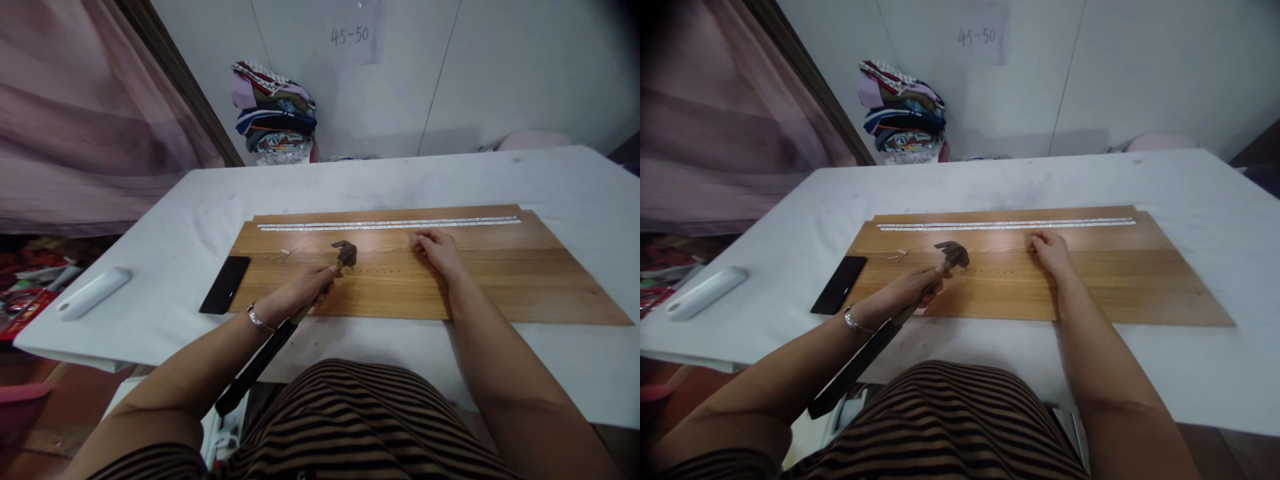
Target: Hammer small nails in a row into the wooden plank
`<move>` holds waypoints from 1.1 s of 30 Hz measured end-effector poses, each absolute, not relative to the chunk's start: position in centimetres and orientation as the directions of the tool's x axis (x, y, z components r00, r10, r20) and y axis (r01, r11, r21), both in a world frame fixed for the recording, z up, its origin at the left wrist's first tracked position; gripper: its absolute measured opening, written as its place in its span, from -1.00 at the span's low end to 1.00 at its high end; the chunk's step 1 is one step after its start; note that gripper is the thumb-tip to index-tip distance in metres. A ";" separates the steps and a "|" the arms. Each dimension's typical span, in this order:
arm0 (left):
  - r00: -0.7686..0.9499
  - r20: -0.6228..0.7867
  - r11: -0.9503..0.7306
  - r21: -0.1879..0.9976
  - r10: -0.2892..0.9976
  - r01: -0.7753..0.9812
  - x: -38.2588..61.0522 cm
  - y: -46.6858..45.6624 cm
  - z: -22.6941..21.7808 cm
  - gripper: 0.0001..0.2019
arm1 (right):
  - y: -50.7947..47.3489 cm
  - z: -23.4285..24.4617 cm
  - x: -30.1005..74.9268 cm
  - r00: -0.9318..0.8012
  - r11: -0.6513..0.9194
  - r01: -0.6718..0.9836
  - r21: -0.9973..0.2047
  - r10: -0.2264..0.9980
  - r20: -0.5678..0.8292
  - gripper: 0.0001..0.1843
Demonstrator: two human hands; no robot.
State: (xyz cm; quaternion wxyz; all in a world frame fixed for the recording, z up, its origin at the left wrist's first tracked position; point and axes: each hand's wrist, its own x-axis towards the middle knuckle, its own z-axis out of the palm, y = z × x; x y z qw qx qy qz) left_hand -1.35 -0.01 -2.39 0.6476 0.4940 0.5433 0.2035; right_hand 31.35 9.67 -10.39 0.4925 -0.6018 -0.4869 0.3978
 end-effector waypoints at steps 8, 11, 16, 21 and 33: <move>0.304 -0.524 0.449 0.847 0.795 0.286 -0.9 -0.5 -2.2 -0.49 | 9.8 -10.6 31.4 0.211 -0.037 0.204 -0.978 0.977 0.007 -0.81; 0.290 -0.530 0.464 0.844 0.797 0.268 -1.1 -0.5 -2.3 -0.49 | 9.8 -10.6 31.4 0.212 -0.035 0.208 -0.977 0.977 0.010 -0.80; 0.288 -0.541 0.481 0.838 0.790 0.256 -1.4 -0.2 -2.6 -0.47 | 9.8 -10.7 31.4 0.214 -0.036 0.220 -0.975 0.977 0.012 -0.79; 0.293 -0.527 0.462 0.846 0.798 0.264 -1.1 -0.3 -2.4 -0.49 | 9.9 -10.9 31.6 0.204 -0.032 0.232 -0.972 0.979 0.016 -0.77; 0.304 -0.539 0.480 0.841 0.785 0.250 -1.2 0.0 -2.7 -0.49 | 10.1 -11.2 31.6 0.194 -0.027 0.236 -0.971 0.981 0.020 -0.79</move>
